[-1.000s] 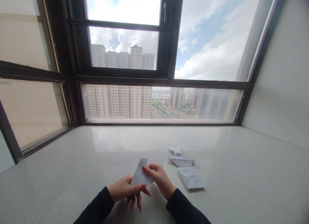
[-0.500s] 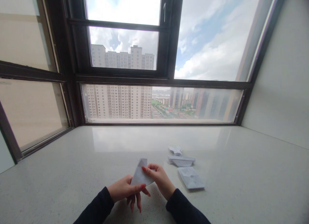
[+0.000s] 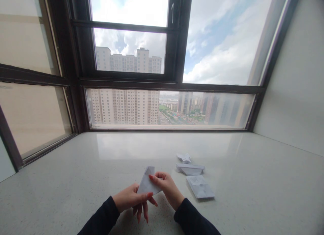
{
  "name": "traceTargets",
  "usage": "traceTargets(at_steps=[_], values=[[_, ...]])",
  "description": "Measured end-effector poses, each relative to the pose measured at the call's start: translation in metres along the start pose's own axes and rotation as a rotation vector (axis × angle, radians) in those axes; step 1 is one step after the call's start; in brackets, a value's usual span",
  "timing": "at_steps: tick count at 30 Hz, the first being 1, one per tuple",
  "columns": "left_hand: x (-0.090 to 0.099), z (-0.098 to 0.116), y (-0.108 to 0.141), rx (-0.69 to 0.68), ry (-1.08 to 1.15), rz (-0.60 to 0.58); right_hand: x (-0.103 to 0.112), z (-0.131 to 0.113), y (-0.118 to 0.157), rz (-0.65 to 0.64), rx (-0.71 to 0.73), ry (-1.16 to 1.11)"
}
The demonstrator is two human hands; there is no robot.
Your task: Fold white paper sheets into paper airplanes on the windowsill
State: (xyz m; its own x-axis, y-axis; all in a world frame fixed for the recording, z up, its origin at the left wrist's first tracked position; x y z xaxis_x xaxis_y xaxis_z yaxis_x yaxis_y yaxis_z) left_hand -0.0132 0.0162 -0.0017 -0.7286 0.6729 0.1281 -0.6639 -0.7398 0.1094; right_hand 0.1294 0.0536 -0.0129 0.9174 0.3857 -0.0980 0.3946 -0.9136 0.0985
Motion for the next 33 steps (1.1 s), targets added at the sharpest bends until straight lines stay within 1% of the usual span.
traceTargets(at_steps=[6,10,18,23,26,29,33], values=[[0.0,-0.001,0.0,0.009,-0.009,-0.003,0.001,0.001,-0.001,-0.008,0.013,0.012],[0.0,-0.003,0.0,0.014,-0.005,0.009,0.002,0.002,-0.002,0.004,0.031,0.083],[0.003,-0.017,-0.004,0.004,0.021,0.033,0.003,0.002,-0.001,0.079,0.148,0.335],[0.002,-0.014,-0.005,0.064,-0.034,0.077,0.005,-0.003,0.004,0.168,0.202,0.446],[0.001,-0.014,-0.007,0.085,-0.034,0.1,0.012,-0.01,0.01,0.231,0.205,0.465],[0.002,-0.018,-0.011,0.106,0.03,0.143,0.024,-0.014,0.019,0.307,0.197,0.489],[0.002,-0.022,-0.012,0.057,0.072,0.238,0.046,-0.008,0.04,0.356,0.147,0.582]])
Point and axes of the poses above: each hand's wrist, its own y-axis away from the middle knuckle, its own x-axis out of the back of the hand, z = x × y, the point moved 1 cm from there along -y, towards the middle knuckle, and after that the axes turned 10 degrees about -x, right-handed, at the moved point
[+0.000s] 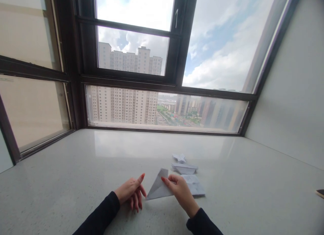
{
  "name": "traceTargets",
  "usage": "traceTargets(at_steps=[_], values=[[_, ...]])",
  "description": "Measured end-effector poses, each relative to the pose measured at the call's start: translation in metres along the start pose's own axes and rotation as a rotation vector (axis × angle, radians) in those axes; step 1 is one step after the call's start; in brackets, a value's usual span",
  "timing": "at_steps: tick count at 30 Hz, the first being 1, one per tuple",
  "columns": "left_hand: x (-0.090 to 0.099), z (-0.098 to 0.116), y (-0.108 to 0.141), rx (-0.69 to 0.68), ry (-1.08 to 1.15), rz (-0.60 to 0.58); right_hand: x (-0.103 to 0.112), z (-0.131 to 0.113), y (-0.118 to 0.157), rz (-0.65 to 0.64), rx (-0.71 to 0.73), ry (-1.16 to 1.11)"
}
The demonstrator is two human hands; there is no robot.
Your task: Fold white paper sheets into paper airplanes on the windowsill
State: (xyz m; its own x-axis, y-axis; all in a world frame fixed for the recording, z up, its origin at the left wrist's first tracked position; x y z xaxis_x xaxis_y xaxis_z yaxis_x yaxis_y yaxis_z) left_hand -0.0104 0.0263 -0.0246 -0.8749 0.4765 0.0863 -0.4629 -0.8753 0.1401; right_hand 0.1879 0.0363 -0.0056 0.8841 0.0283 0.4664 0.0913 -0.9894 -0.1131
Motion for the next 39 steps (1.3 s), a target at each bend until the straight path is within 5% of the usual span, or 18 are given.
traceTargets(at_steps=[6,10,16,22,28,39], values=[[0.001,0.001,0.002,-0.048,0.015,0.001,0.036,0.033,0.034,0.097,-0.067,0.257],[0.001,0.003,0.003,-0.049,0.009,0.019,0.064,0.041,0.053,0.239,-0.123,0.526],[0.0,0.002,0.002,-0.057,0.01,0.006,0.094,0.054,0.069,0.278,-0.251,0.785],[0.0,0.002,0.002,-0.051,-0.006,0.002,0.1,0.075,0.07,0.415,-0.091,1.008],[-0.002,0.009,0.006,-0.056,-0.03,0.034,0.101,0.063,0.071,0.573,0.023,1.262],[-0.002,0.009,0.007,-0.024,-0.064,0.016,0.104,0.02,0.061,0.596,0.021,1.291]])
Point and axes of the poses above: each hand's wrist, its own y-axis away from the middle knuckle, its own x-axis out of the back of the hand, z = x × y, the point moved 1 cm from there along -y, towards the middle knuckle, and after that the axes turned 10 degrees about -x, right-handed, at the moved point
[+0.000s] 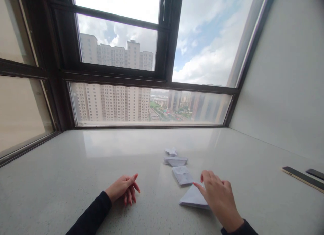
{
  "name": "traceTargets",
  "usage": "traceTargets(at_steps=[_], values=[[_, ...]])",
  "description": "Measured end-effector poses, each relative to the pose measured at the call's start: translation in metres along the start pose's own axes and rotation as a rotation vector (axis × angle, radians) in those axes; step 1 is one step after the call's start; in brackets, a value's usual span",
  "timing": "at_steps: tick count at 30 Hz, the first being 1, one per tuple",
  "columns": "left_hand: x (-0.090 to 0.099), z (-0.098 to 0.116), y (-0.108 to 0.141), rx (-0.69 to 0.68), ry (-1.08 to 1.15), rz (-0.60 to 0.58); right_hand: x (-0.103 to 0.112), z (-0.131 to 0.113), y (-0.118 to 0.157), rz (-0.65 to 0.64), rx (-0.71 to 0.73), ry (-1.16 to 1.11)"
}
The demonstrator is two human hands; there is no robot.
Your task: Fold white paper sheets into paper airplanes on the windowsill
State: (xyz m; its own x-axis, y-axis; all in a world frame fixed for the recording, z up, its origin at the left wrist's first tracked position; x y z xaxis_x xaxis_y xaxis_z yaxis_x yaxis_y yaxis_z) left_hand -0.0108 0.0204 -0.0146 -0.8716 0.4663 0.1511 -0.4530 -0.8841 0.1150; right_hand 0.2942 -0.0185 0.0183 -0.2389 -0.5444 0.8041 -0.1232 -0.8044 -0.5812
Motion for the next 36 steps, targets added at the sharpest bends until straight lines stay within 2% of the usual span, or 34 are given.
traceTargets(at_steps=[4,8,10,14,17,20,24,28,36], values=[[0.001,0.001,0.001,-0.002,-0.007,-0.016,0.024,-0.033,-0.005,-0.084,0.062,-0.253],[0.001,0.002,0.001,0.006,-0.015,-0.019,0.037,-0.088,-0.002,-0.363,0.206,-0.535],[0.001,0.003,0.002,0.004,-0.025,-0.02,0.033,-0.117,0.001,-0.493,0.286,-0.699],[0.0,0.0,0.0,0.001,-0.031,-0.013,0.012,-0.164,0.007,-0.47,0.338,-1.019],[0.001,-0.008,-0.003,-0.018,-0.019,0.02,-0.002,-0.186,0.011,-0.574,0.353,-1.14],[0.003,-0.014,-0.005,-0.043,-0.015,0.043,-0.006,-0.193,0.013,-0.629,0.405,-1.219],[0.004,-0.014,-0.005,-0.051,0.005,0.068,-0.003,-0.189,0.013,-0.659,0.429,-1.301],[0.001,-0.009,-0.003,-0.046,0.022,0.068,-0.005,-0.187,0.013,-0.692,0.447,-1.302],[0.001,-0.006,-0.003,-0.029,0.014,0.044,-0.011,-0.186,0.015,-0.673,0.51,-1.283]])
Point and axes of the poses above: each hand's wrist, its own y-axis away from the middle knuckle, its own x-axis out of the back of the hand, z = x × y, the point moved 1 cm from there along -y, towards the middle knuckle, and after that the axes turned 10 degrees about -x, right-handed, at the moved point
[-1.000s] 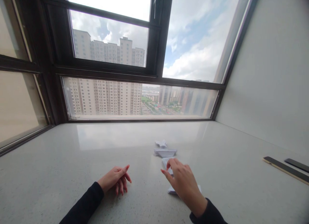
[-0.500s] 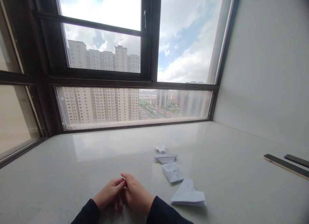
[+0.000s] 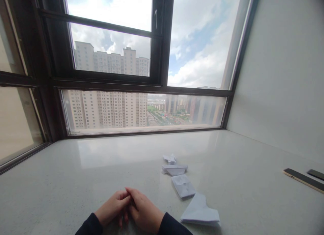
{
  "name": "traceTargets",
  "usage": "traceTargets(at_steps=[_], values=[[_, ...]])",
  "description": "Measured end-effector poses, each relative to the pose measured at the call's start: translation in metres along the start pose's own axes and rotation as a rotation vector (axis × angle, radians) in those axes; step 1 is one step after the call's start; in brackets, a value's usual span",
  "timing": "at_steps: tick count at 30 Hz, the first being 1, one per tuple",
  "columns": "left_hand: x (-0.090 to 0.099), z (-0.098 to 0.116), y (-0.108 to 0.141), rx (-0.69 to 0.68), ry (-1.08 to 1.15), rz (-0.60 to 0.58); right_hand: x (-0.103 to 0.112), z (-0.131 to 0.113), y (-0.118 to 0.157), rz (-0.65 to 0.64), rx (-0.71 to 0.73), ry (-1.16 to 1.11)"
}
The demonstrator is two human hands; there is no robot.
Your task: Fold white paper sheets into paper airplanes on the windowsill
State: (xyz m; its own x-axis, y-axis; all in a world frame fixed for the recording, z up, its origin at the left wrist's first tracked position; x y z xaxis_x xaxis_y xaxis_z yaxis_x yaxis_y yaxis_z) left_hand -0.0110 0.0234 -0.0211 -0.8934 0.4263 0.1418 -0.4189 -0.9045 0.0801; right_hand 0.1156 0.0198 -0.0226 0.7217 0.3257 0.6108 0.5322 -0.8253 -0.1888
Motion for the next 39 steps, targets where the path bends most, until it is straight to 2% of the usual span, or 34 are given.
traceTargets(at_steps=[8,16,39], values=[[-0.002,0.001,0.0,-0.014,-0.007,0.004,0.002,-0.003,0.001,-0.001,-0.006,0.017],[0.0,-0.008,-0.002,-0.014,-0.038,0.015,0.004,-0.004,0.001,0.04,-0.014,-0.004],[-0.002,-0.007,-0.003,0.007,-0.035,-0.004,0.009,-0.011,0.003,0.028,-0.028,0.004]])
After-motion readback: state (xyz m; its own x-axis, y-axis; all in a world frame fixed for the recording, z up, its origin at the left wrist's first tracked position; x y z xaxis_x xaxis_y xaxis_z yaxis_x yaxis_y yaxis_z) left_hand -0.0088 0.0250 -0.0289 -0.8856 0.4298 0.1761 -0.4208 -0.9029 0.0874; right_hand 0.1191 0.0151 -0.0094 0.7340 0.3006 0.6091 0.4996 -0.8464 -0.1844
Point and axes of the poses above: each hand's wrist, its own y-axis away from the middle knuckle, its own x-axis out of the back of the hand, z = x × y, the point moved 1 cm from there along -y, towards the middle knuckle, and after that the axes turned 10 degrees about -x, right-handed, at the moved point
